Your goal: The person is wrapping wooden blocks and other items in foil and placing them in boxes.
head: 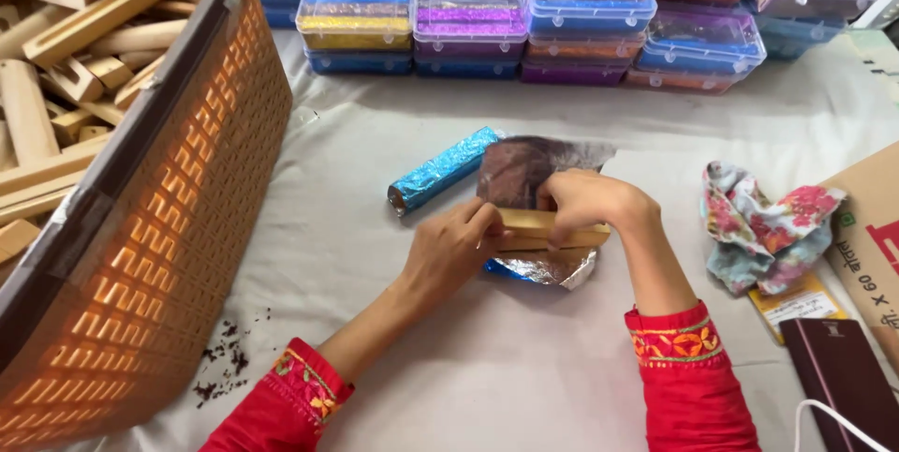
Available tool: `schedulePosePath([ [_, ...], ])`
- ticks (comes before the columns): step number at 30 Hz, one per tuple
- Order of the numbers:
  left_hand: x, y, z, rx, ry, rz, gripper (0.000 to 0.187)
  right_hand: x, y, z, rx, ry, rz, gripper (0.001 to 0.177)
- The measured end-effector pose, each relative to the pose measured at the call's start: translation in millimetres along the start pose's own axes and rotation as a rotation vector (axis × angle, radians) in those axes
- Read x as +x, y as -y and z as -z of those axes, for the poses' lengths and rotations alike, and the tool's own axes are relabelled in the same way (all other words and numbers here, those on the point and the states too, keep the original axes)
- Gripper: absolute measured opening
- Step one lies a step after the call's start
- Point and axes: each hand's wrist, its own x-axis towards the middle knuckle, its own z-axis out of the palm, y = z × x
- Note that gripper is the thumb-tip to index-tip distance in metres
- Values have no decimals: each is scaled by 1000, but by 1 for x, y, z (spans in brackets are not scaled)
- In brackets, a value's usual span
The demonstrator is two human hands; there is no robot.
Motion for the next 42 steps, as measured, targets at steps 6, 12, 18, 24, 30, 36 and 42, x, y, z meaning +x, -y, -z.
schedulePosePath([
  [6, -35, 10, -4, 274, 155, -111, 27, 1, -2, -1, 106, -31, 50, 47],
  [12, -41, 4, -4, 236, 129, -252, 27, -23, 0, -39, -66, -381, 118, 33],
  [18, -38, 0, 4, 167, 227, -206, 36, -44, 7, -33, 2, -477, 177, 36],
  [24, -43, 11, -5, 297, 140, -315, 21, -47, -2, -35, 130, -251, 30, 46],
  [30, -42, 9, -7, 245, 106, -283, 27, -47, -6, -39, 200, -358, 292, 41],
  [36, -38, 7, -3, 230, 74, -225, 31, -50, 3, -35, 234, -176, 80, 39],
  [42, -35, 0, 4, 191, 87, -157, 59, -47, 1, -33, 374, -227, 280, 62],
])
